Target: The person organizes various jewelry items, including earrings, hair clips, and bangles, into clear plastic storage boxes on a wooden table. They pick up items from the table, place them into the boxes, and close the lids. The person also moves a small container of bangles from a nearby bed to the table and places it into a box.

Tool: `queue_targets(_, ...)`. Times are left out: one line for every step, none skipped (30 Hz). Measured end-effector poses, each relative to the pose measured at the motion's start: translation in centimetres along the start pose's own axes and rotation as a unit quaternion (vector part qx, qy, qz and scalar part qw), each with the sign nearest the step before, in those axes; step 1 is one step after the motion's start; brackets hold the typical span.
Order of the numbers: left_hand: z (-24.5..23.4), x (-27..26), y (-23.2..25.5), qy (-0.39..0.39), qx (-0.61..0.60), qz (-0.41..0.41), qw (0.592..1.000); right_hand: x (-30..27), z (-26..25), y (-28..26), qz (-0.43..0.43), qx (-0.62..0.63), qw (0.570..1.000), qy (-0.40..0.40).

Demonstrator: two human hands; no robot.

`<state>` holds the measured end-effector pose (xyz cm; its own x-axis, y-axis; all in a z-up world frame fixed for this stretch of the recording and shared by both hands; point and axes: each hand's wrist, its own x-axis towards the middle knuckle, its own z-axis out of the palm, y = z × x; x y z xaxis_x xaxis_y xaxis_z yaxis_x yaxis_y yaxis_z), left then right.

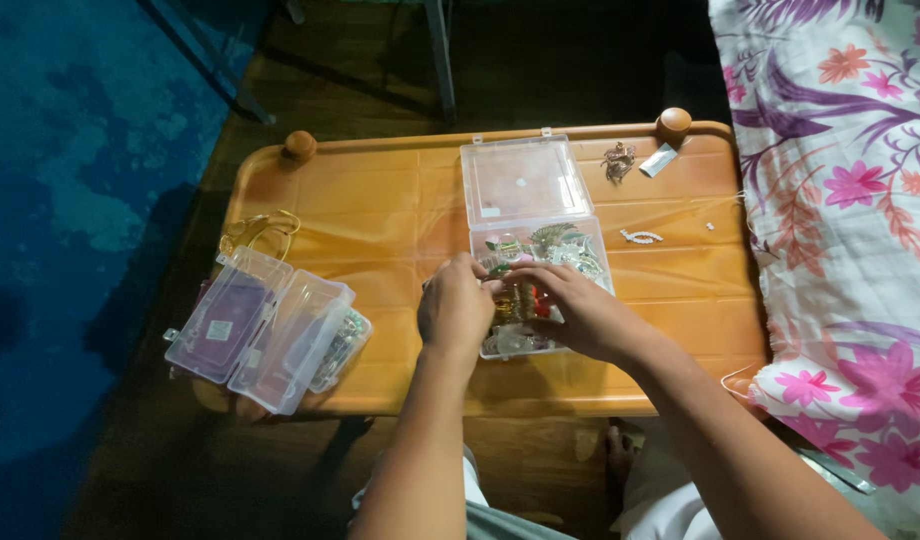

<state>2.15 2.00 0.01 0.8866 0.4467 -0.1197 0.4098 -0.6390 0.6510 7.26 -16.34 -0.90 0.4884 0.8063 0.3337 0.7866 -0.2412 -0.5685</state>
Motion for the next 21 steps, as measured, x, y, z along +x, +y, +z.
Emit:
queue_targets(-0.1, 0.0, -0.2, -0.003, 0.002, -0.007, 1.000, -0.1, 0.1, 0.0, 0.041, 0.007, 0.999, -0.016)
queue_targets(-0.2, -0.1, -0.3, -0.007, 0.004, -0.014, 1.000, -0.1, 0.2, -0.1, 0.081, 0.015, 0.996, -0.032)
queue_targets(-0.1, -0.1, -0.3, 0.000, 0.007, -0.008, 1.000, 0.0, 0.2, -0.2, 0.121, 0.022, 0.991, -0.048)
queue_targets(0.0, -0.1, -0.2, 0.006, 0.010, -0.003, 1.000, 0.1, 0.2, -0.3, 0.117, 0.027, 0.992, -0.044)
queue_targets(0.3, -0.2, -0.1, 0.011, 0.013, 0.003, 1.000, 0.1, 0.0, -0.4, 0.114, 0.032, 0.992, -0.040)
queue_targets(0.5, -0.3, -0.1, 0.013, 0.008, 0.005, 1.000, 0.1, -0.1, -0.6, 0.110, 0.037, 0.993, -0.036)
queue_targets(0.7, -0.2, 0.0, 0.015, 0.002, 0.007, 1.000, 0.1, -0.1, -0.8, 0.163, 0.046, 0.985, -0.044)
queue_targets(0.9, -0.2, 0.0, 0.017, -0.003, 0.010, 1.000, 0.2, -0.1, -0.9, 0.215, 0.056, 0.974, -0.053)
queue_targets(1.1, -0.2, 0.0, 0.014, -0.008, 0.008, 1.000, 0.3, -0.1, -1.1, 0.266, 0.065, 0.960, -0.061)
queue_targets(1.3, -0.1, 0.0, 0.012, -0.012, 0.005, 1.000, 0.3, -0.2, -1.1, 0.248, 0.022, 0.967, -0.055)
queue_targets(1.5, -0.1, -0.1, 0.010, -0.017, 0.003, 1.000, 0.3, -0.2, -1.1, 0.228, -0.021, 0.972, -0.050)
queue_targets(1.4, 0.1, -0.3, 0.001, -0.034, 0.016, 0.999, 0.2, -0.3, -0.9, 0.208, -0.065, 0.975, -0.046)
queue_targets(1.1, 0.4, -0.7, -0.007, -0.049, 0.027, 0.998, 0.2, -0.3, -0.6, 0.179, -0.043, 0.982, -0.045)
queue_targets(0.8, 0.5, -1.0, -0.016, -0.064, 0.039, 0.997, 0.2, -0.3, -0.2, 0.149, -0.022, 0.988, -0.044)
queue_targets(0.5, 0.5, -1.2, -0.023, -0.038, 0.017, 0.999, 0.1, -0.4, 0.2, 0.120, -0.002, 0.992, -0.042)
queue_targets(0.1, 0.6, -1.3, -0.030, -0.012, -0.005, 0.999, -0.1, -0.4, 0.4, 0.118, 0.010, 0.992, -0.041)
queue_targets(-0.2, 0.6, -1.3, -0.036, 0.013, -0.027, 0.999, -0.2, -0.4, 0.4, 0.116, 0.021, 0.992, -0.041)
queue_targets(0.0, 0.5, -0.9, -0.042, 0.016, -0.039, 0.998, -0.2, -0.4, 0.4, 0.114, 0.032, 0.992, -0.040)
queue_targets(0.5, 0.4, -0.4, -0.048, 0.019, -0.052, 0.997, -0.1, -0.3, 0.2, 0.120, 0.024, 0.992, -0.035)
queue_targets(0.9, 0.4, -0.1, -0.053, 0.022, -0.064, 0.996, -0.1, -0.2, -0.1, 0.127, 0.017, 0.991, -0.029)
queue_targets(1.2, 0.4, -0.1, -0.043, 0.008, -0.055, 0.998, -0.1, -0.2, -0.3, 0.134, 0.009, 0.991, -0.024)
